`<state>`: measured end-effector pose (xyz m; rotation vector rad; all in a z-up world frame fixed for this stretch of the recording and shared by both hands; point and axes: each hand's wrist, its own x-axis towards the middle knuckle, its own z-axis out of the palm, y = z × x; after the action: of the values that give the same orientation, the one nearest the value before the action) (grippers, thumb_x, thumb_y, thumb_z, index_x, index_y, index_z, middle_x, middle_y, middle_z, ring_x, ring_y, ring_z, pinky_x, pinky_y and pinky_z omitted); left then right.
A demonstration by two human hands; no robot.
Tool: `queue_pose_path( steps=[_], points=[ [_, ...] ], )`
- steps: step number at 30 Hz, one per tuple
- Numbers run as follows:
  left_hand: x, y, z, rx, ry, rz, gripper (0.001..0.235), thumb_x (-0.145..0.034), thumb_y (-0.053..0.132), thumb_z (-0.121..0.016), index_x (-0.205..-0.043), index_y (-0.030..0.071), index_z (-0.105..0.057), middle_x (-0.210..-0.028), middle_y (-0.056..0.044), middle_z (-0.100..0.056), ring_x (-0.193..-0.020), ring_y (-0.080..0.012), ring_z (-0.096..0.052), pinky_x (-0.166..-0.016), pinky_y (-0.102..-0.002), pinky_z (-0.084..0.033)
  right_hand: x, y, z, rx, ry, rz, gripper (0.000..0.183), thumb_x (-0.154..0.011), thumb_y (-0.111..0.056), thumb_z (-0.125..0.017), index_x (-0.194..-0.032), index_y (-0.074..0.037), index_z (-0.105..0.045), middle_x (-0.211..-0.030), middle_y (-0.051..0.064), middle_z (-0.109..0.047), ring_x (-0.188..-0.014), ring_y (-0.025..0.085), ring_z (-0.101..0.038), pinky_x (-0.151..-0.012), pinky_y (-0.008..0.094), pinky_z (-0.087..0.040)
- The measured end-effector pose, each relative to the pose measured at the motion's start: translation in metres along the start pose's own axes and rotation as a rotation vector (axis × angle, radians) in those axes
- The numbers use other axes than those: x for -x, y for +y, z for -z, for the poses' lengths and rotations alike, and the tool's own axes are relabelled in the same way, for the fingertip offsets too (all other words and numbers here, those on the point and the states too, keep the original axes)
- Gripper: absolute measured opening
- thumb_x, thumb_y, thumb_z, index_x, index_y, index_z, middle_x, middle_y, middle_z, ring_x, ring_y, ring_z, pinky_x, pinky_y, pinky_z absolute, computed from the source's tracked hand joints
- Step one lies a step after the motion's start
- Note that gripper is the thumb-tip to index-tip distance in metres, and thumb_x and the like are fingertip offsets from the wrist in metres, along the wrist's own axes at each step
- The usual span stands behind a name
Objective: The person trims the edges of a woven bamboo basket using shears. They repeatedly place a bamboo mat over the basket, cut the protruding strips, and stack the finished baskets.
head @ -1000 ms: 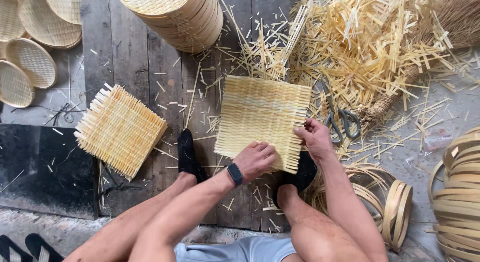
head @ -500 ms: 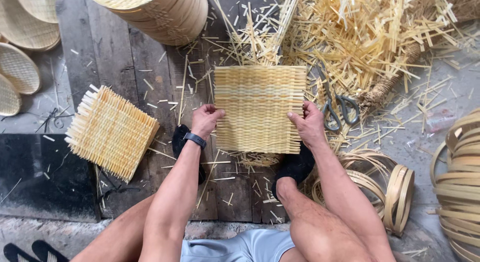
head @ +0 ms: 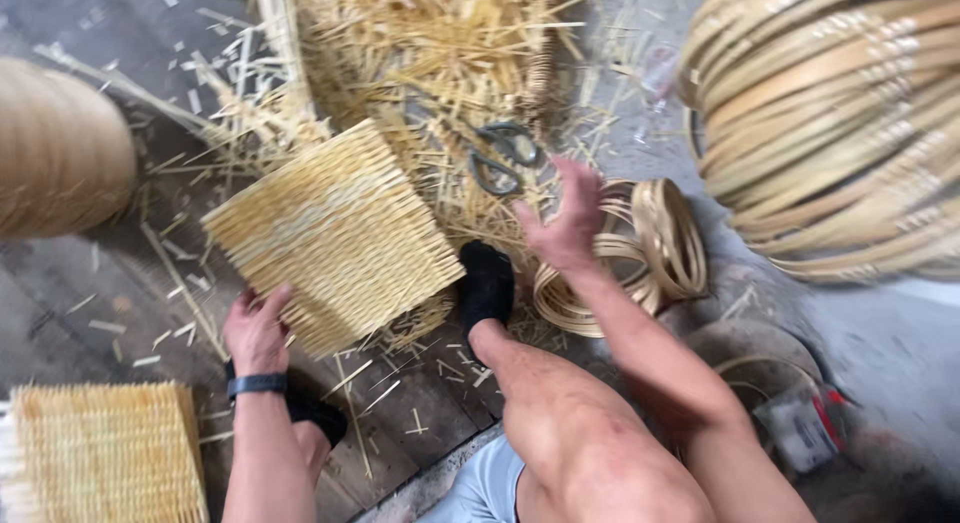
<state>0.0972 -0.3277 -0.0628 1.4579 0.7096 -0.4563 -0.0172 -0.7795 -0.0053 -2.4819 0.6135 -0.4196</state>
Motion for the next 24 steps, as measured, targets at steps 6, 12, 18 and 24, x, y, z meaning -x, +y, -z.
queue_pose_path(
  steps=[6,12,18,24],
  points=[
    [0.005,-0.006,0.019,-0.018,0.202,-0.119,0.079,-0.088,0.01,-0.085,-0.149,0.006,-0.035,-0.129,-0.016,-0.06,-0.106,-0.0203,-0.067,-0.075,-0.031,-0.062,0.059,0.102,0.141,0.307,-0.161,-0.548,0.074,-0.071,-0.038,-0.092,-0.127,0.001,-0.062,-0.117,0.021,-0.064,-0.11,0.033,-0.06,-0.097,0.05,-0.045],
    [0.013,-0.01,0.063,-0.006,0.345,-0.23,0.077,-0.092,0.007,-0.085,-0.15,0.006,-0.035,-0.126,-0.01,-0.054,-0.102,-0.0185,-0.065,-0.073,-0.026,-0.06,0.079,0.109,0.14,0.001,-0.13,-0.479,0.025,-0.091,-0.02,-0.079,-0.103,0.001,-0.074,-0.084,0.013,-0.075,-0.073,0.021,-0.07,-0.069,0.034,-0.055],
    [0.012,-0.001,0.082,0.077,0.431,-0.309,0.073,-0.094,0.002,-0.081,-0.15,0.006,-0.034,-0.124,-0.007,-0.051,-0.102,-0.0154,-0.064,-0.071,-0.027,-0.06,0.014,0.051,0.115,-0.007,-0.264,-0.199,0.02,-0.09,-0.019,-0.078,-0.104,-0.005,-0.076,-0.09,0.008,-0.073,-0.075,0.019,-0.07,-0.069,0.033,-0.056],
    [0.018,0.003,0.071,0.134,0.361,-0.351,0.065,-0.096,0.004,-0.078,-0.147,0.006,-0.037,-0.121,-0.007,-0.056,-0.099,-0.0142,-0.064,-0.073,-0.027,-0.06,-0.056,0.044,0.04,0.067,-0.362,0.117,0.015,-0.083,-0.025,-0.083,-0.091,-0.012,-0.082,-0.082,0.004,-0.074,-0.08,0.022,-0.067,-0.073,0.038,-0.053]
  ],
)
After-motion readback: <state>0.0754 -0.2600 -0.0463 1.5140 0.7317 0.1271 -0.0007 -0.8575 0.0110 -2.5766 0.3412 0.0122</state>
